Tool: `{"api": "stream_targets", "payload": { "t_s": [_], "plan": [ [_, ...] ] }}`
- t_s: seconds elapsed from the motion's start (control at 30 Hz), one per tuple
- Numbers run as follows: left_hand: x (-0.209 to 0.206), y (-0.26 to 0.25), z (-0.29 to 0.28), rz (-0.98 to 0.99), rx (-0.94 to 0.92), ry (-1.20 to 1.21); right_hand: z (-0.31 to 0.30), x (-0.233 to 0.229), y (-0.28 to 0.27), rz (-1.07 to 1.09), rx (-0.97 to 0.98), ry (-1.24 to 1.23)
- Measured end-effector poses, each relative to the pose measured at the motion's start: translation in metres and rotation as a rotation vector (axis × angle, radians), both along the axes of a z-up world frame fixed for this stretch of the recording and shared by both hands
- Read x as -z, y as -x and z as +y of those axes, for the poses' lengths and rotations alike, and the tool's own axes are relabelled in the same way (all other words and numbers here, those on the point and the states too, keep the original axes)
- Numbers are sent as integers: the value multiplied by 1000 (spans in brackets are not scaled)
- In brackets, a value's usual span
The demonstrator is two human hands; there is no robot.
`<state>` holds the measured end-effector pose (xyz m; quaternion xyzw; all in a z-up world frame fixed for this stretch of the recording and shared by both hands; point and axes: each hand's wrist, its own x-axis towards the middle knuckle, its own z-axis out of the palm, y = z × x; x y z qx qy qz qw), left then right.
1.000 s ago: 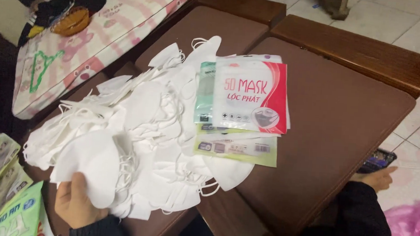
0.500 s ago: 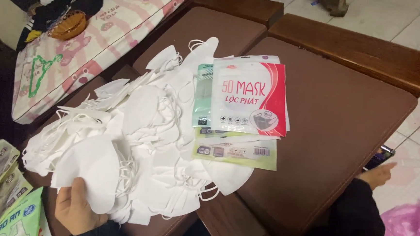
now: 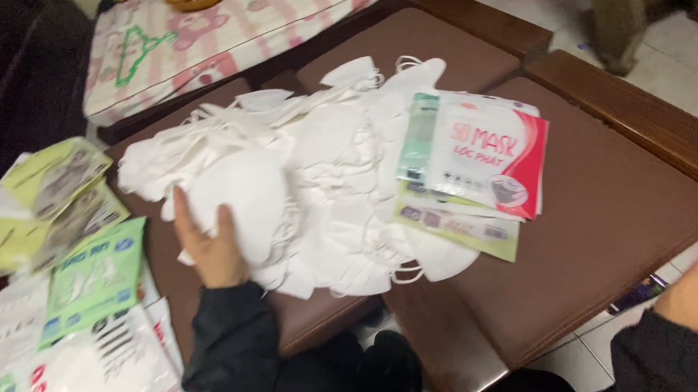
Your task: The person is sorting white face masks from a pile and placing them into individual plastic sleeves or onto organized stacks.
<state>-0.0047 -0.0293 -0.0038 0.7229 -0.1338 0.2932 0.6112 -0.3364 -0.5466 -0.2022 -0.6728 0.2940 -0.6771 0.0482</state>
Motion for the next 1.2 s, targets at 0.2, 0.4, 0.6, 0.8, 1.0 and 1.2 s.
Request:
{"api": "stream_targets", "payload": {
  "t_s": [0.2, 0.4, 0.6, 0.8, 1.0, 1.2],
  "plan": [
    [3, -29, 11, 50, 181, -66, 166, -244, -148, 149, -855, 132],
    [15, -54, 28, 372, 216, 538, 262, -229, -284, 413, -1222, -26],
    [22, -64, 56, 383, 367, 985, 298, -218, -299, 685, -1088, 7],
    [33, -62, 59, 474, 421, 1021, 332, -210, -277, 1125, -1120, 40],
    [32, -58, 58, 415, 380, 909, 347, -228, -262, 1500, -927, 7],
    [26, -49, 52, 389, 317, 747, 360, -237, -251, 1645, -883, 18]
  ]
}}
